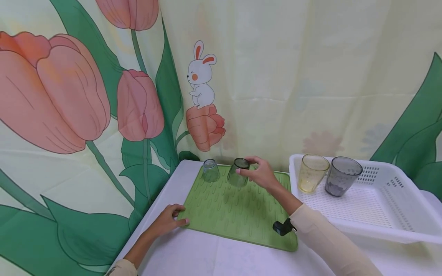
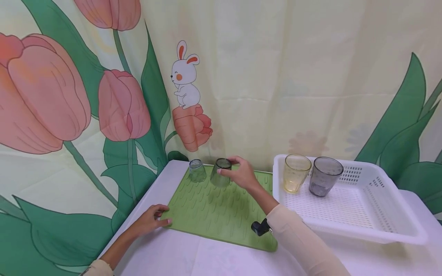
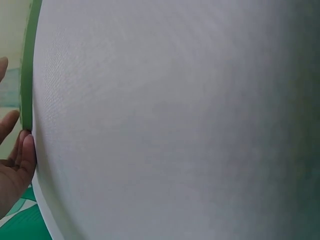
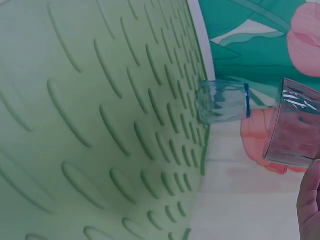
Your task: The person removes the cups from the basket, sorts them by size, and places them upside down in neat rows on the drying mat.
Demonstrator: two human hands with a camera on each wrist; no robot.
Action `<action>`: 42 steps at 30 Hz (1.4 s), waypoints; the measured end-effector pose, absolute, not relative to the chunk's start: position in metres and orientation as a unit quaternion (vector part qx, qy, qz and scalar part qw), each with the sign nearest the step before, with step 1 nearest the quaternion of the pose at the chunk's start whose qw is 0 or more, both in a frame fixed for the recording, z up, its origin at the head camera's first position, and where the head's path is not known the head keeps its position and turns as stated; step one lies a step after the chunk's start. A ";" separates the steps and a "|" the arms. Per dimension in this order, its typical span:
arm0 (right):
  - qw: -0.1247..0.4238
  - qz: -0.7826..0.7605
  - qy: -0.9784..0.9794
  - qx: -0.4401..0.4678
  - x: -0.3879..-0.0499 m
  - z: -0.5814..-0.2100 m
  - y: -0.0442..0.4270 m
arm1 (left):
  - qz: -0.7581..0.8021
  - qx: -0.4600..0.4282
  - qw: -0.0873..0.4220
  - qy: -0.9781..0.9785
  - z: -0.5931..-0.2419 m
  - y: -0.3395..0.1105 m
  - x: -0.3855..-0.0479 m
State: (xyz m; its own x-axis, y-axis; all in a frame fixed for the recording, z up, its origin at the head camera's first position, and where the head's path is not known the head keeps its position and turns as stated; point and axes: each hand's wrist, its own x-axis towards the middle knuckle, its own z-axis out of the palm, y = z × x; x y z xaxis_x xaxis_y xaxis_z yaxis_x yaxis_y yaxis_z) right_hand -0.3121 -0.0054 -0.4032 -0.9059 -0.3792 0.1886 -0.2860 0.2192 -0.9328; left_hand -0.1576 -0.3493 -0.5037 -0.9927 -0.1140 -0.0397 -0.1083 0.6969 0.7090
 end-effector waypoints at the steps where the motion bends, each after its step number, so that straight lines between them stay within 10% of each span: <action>1: 0.040 -0.585 0.782 -0.211 -0.313 -0.403 -0.006 | -0.384 0.062 0.003 -0.921 -0.503 -0.349 -0.158; 42: 0.047 -0.570 0.802 -0.169 -0.350 -0.438 -0.035 | -0.376 0.061 0.003 -0.924 -0.510 -0.345 -0.158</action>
State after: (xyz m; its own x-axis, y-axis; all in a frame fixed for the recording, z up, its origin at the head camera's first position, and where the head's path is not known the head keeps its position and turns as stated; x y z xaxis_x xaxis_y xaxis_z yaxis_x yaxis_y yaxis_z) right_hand -0.3495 -0.0352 -0.4376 -0.9381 -0.3255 0.1179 -0.2185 0.2924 -0.9310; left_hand -0.1583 -0.3454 -0.5098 -0.9925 -0.1157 -0.0406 -0.1112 0.7094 0.6960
